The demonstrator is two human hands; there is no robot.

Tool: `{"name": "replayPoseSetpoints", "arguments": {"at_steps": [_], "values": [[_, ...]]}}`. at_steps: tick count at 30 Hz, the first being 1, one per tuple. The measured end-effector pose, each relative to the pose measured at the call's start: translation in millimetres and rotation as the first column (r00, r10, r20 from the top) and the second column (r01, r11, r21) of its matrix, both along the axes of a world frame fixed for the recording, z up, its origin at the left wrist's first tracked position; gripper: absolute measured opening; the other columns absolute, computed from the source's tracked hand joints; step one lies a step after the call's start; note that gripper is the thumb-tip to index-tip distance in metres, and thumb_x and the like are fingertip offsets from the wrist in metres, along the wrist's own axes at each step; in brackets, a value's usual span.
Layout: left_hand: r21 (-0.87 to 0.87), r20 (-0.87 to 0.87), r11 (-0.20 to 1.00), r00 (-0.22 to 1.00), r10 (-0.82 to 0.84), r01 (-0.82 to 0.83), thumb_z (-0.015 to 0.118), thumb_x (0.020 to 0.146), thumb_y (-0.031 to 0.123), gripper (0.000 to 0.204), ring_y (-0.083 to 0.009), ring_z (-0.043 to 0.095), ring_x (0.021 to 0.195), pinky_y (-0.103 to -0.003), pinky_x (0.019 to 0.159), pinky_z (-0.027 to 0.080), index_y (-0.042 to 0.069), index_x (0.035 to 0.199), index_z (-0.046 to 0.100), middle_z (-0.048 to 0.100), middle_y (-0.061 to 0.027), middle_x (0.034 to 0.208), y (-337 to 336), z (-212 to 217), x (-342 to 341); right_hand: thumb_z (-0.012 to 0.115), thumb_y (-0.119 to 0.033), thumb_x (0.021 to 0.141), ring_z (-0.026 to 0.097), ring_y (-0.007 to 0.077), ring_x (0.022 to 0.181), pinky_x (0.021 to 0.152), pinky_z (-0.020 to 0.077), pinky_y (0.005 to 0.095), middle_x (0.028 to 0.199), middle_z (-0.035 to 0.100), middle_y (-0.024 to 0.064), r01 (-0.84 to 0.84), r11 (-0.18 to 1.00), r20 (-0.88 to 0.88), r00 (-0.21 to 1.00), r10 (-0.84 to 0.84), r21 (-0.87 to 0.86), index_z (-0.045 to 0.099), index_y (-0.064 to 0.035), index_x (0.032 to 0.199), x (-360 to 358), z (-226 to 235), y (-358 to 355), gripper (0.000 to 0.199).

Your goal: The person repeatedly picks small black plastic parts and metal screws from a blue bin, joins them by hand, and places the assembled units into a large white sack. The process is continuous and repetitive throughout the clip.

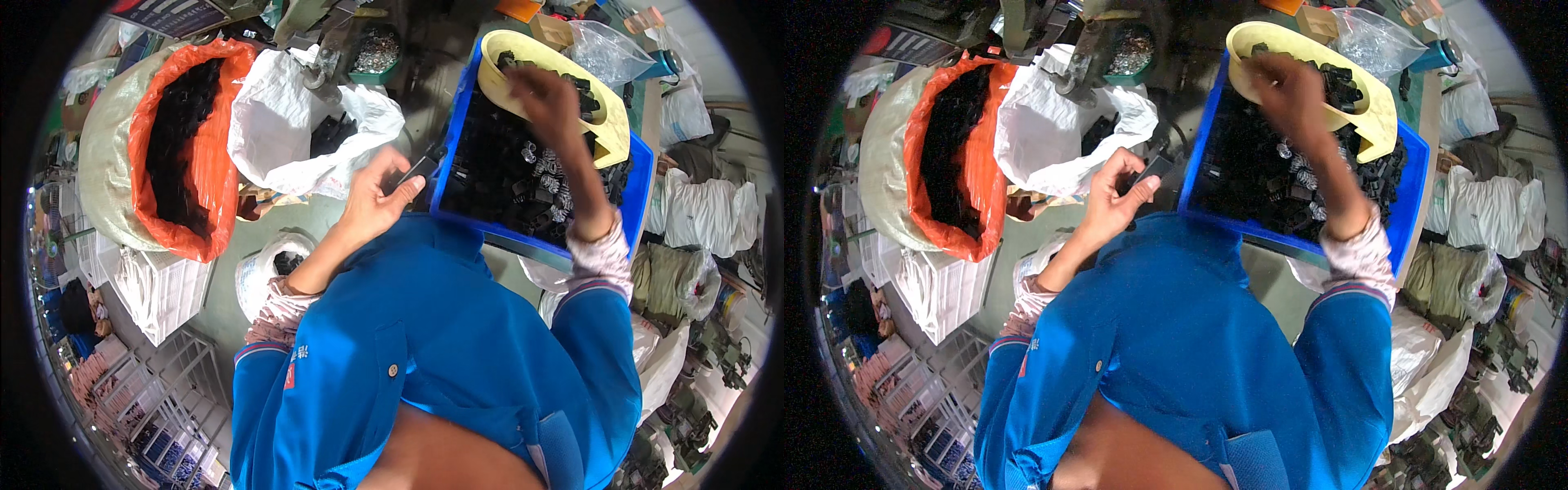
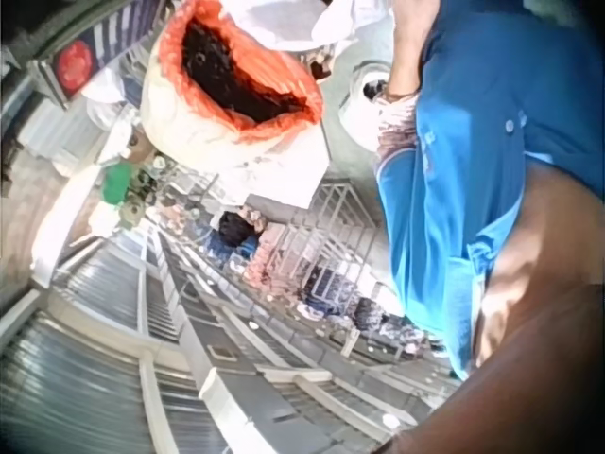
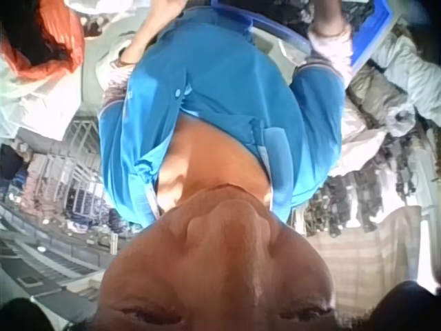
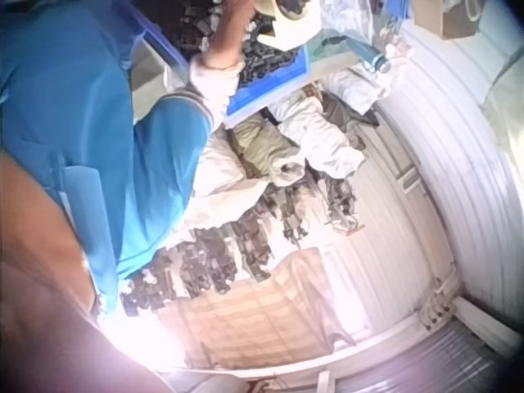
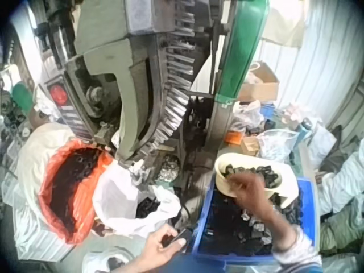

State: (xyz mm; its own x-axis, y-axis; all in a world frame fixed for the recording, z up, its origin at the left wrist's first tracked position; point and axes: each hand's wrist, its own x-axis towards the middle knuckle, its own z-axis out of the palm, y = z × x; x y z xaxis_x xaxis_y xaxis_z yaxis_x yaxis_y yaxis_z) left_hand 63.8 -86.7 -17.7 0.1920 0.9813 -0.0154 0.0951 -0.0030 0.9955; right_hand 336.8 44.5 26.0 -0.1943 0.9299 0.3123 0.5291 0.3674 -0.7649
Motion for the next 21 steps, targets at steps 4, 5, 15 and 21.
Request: {"name": "replayPoseSetpoints", "arguments": {"at_steps": [4,5,15,21], "values": [[0.094,-0.099,0.989,0.987,0.127,-0.118,0.073,0.087,0.018,0.026,-0.0062,0.043,0.059,-0.025,0.052,0.037,0.006,0.082,0.051,0.051,0.0001,0.063,8,7,3,0.073,-0.036,0.076,0.069,0.0297,0.073,0.07,0.0533,0.0408,0.073,0.068,0.0166,0.215,0.967,0.633,0.77,-0.083,-0.135,0.072,-0.003,0.092,18,5,83,0.036],[0.106,-0.089,0.987,0.988,0.126,-0.117,0.074,0.087,0.019,0.028,-0.0065,0.043,0.06,-0.025,0.053,0.038,0.005,0.081,0.051,0.051,-0.0003,0.063,10,9,2,0.074,-0.037,0.074,0.068,0.0304,0.072,0.07,0.0531,0.0418,0.071,0.068,0.0163,0.213,0.975,0.701,0.705,-0.108,-0.064,0.071,-0.0022,0.091,17,-10,88,0.039],[0.281,0.0,0.951,0.99,0.138,-0.133,0.073,0.085,0.008,0.028,-0.0193,0.064,0.097,-0.032,0.084,0.049,0.001,0.077,0.048,0.066,-0.0181,0.119,30,13,-39,0.061,-0.015,0.094,0.059,0.0092,0.067,0.06,0.0471,0.0228,0.084,0.066,0.0052,-0.251,0.886,-0.315,0.941,0.128,-0.391,0.066,0.0013,0.111,-42,31,0,0.024],[0.322,-0.034,0.944,0.996,0.086,-0.07,0.073,0.085,0.008,0.026,-0.0221,0.066,0.095,-0.033,0.081,0.051,0.0,0.079,0.049,0.065,-0.0187,0.122,37,14,-72,0.064,-0.012,0.094,0.065,0.0108,0.08,0.071,0.0519,0.0242,0.093,0.068,0.0071,-0.478,0.752,-0.533,0.822,0.201,-0.454,0.061,0.0016,0.123,-109,10,-33,0.032]]}}
